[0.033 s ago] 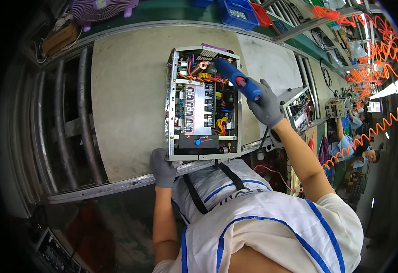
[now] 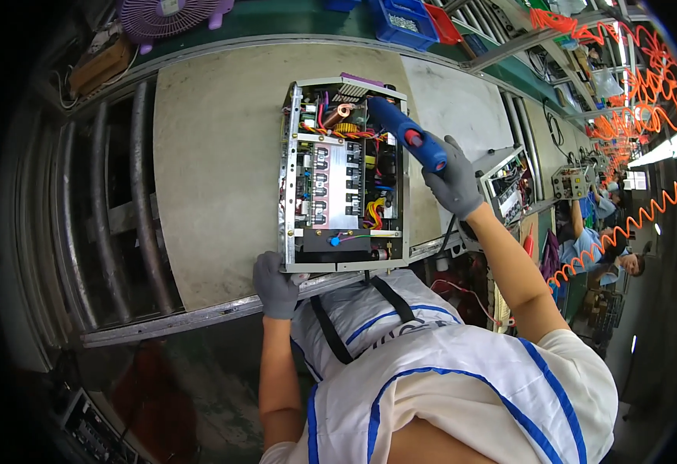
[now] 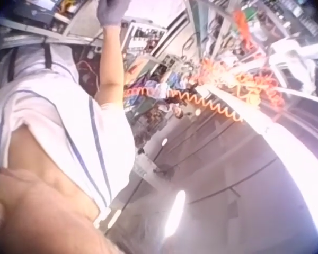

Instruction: Assembling electronic inverter components using a glue gun, hot melt adhesive, and a squeeze bottle with sealant.

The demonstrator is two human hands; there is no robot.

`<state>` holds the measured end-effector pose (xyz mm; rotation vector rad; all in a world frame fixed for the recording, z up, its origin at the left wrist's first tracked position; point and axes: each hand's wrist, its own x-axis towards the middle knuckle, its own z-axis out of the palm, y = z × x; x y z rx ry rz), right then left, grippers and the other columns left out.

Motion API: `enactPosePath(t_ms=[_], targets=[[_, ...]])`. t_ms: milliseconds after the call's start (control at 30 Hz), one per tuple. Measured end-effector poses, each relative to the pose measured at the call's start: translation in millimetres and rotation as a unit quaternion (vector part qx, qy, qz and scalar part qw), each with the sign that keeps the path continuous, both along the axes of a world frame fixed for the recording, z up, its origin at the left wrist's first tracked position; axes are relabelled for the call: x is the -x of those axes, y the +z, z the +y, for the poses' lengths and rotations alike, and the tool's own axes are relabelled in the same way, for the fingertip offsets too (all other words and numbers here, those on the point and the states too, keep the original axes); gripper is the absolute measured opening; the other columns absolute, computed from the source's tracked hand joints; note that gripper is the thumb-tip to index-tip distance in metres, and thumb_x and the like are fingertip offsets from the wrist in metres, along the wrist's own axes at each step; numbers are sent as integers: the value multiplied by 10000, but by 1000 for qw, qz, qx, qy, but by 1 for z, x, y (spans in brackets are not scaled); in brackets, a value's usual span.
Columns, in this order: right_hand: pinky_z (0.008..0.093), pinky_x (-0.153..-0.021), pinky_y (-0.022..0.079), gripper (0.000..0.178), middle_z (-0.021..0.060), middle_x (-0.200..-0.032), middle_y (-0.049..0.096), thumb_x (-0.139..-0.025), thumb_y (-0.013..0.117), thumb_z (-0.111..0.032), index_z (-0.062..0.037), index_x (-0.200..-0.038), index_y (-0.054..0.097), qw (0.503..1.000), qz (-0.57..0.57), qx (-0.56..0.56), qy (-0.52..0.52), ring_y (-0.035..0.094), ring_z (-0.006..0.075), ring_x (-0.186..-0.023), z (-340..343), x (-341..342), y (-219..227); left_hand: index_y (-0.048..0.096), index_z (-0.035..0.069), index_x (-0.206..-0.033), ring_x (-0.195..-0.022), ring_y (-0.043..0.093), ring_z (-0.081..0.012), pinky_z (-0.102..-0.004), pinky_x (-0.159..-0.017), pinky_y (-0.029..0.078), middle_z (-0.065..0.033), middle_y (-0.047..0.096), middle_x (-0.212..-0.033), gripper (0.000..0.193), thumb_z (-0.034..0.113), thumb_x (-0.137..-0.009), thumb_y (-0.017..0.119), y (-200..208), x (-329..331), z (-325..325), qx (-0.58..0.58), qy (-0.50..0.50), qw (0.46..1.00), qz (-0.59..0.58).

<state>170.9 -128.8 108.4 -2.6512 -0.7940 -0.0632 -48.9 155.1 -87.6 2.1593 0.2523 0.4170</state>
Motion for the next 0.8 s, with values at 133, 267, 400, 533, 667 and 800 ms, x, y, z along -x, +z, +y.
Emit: enactPosePath(t_ms=[133, 267, 400, 533, 667, 800], targets=[[567, -1106, 300, 637, 185, -1145, 630, -730, 615, -50, -73, -1351, 476, 1000, 12, 14, -25, 573, 379, -1105, -14, -2, 4, 472, 63, -864, -791, 485, -354, -464, -692, 384, -124, 474, -814, 697, 722, -697, 622, -1, 1, -1, 14, 4, 1000, 9], [532, -1062, 342, 659, 187, -1111, 632, -721, 613, -56, -59, -1361, 454, 999, 5, 42, -24, 572, 384, -1071, -17, -15, -3, 462, 56, -855, -802, 480, -354, -462, -700, 386, -126, 472, -820, 667, 689, -731, 633, 4, 1, 0, 14, -9, 1000, 12], [493, -996, 387, 645, 177, -1074, 631, -713, 609, -63, -60, -1342, 469, 999, 3, 46, -20, 570, 390, -1029, -14, -26, -7, 497, 27, -899, -836, 485, -363, -449, -741, 408, -155, 485, -864, 669, 668, -770, 639, 21, 3, 0, 77, -16, 997, 10], [432, -835, 465, 583, 196, -1023, 614, -714, 616, -56, -29, -1289, 524, 999, -2, 44, -28, 556, 389, -914, -11, -26, -4, 526, -1, -958, -877, 498, -358, -439, -784, 420, -174, 500, -900, 672, 627, -774, 676, 27, 7, -2, 99, -15, 994, -47], [442, -849, 465, 569, 207, -1039, 611, -715, 625, -60, -25, -1274, 527, 999, -12, 18, -26, 572, 403, -938, -15, -26, -9, 542, -6, -1079, -979, 508, -339, -440, -869, 420, -170, 529, -1015, 701, 614, -786, 686, 44, 6, -16, 109, 41, 992, -39], [441, -868, 465, 553, 217, -1058, 610, -715, 633, -59, -22, -1257, 530, 1000, -23, -2, -13, 578, 412, -954, -21, -31, -18, 543, 32, -1162, -1047, 500, -340, -472, -937, 392, -150, 530, -1113, 698, 623, -812, 665, 67, 6, -26, 12, 123, 989, -78]])
